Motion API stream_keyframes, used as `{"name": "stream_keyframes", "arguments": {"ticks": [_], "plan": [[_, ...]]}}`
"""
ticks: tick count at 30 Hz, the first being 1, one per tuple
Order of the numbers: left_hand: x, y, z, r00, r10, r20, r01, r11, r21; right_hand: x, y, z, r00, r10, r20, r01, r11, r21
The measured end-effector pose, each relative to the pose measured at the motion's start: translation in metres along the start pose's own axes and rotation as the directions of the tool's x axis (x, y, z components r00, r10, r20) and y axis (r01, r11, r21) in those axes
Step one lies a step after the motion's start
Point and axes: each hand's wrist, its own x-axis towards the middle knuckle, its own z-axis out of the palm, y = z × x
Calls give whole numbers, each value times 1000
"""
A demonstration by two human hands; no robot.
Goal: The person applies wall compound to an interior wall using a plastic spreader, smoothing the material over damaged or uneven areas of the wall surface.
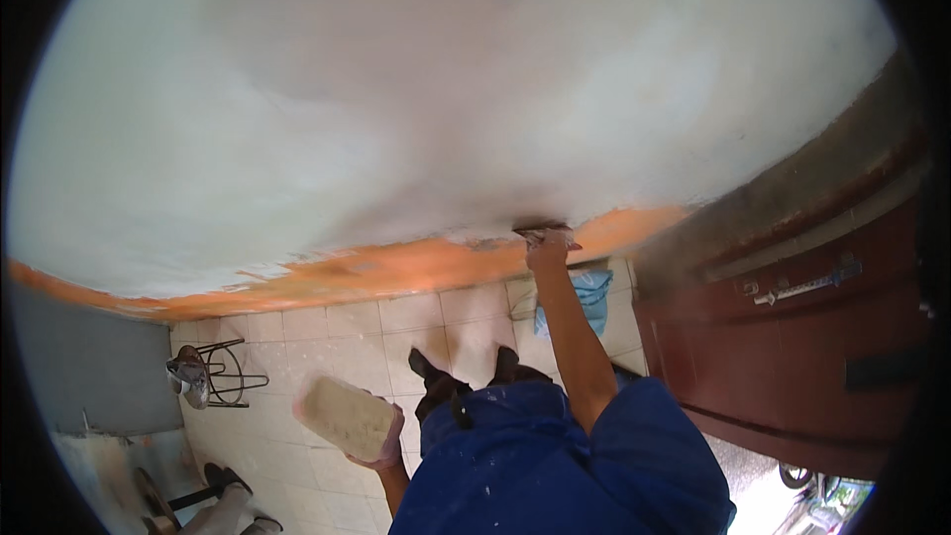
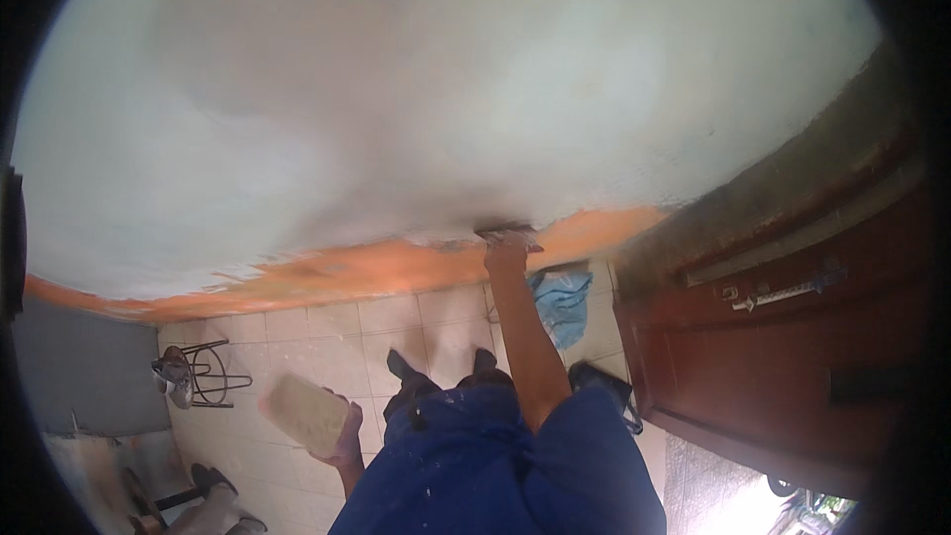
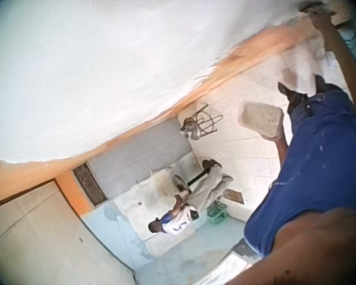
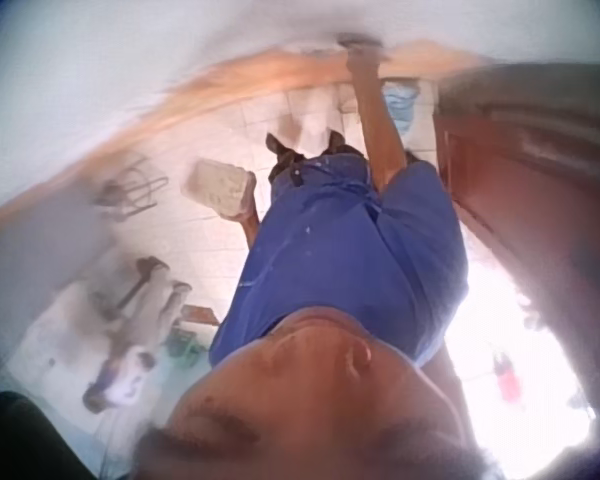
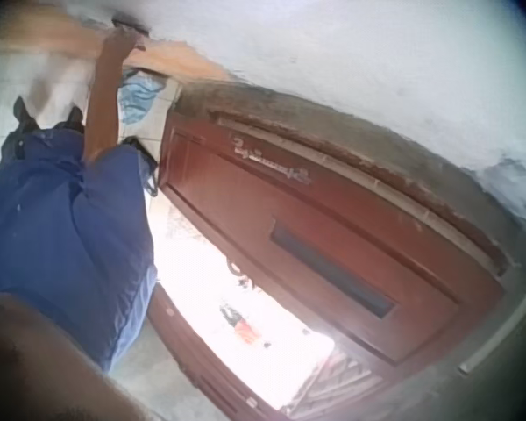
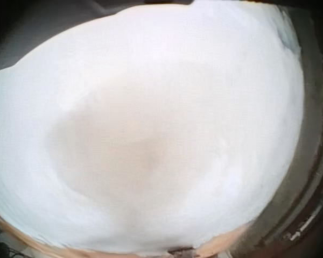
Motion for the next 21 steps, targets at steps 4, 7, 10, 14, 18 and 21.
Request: {"name": "stream_keyframes", "arguments": {"ticks": [4, 7, 10, 14, 18, 21], "plan": [[-2, 8, 0, 991, 31, -128, -38, 998, -47, -47, -19, 26, 997, 44, 69, -44, 999, -10], [-4, 22, -7, 988, 67, -141, -64, 998, 24, -121, -26, 59, 997, -14, 82, 20, 997, -71], [7, 8, -13, 973, 208, -96, -131, 851, 509, -142, -46, 55, 964, -52, 259, 64, 997, -38], [16, 2, -3, 995, -77, 71, 75, 997, 26, -81, -42, -14, 991, -121, -59, 108, 977, -185], [10, 1, 8, 996, -86, 34, 86, 996, -14, -52, -19, -44, 871, -183, -456, 80, 968, -237], [3, 2, 11, 998, -44, -43, 45, 999, 6, -20, -16, -66, 897, -246, -367, 178, 961, -211]]}}
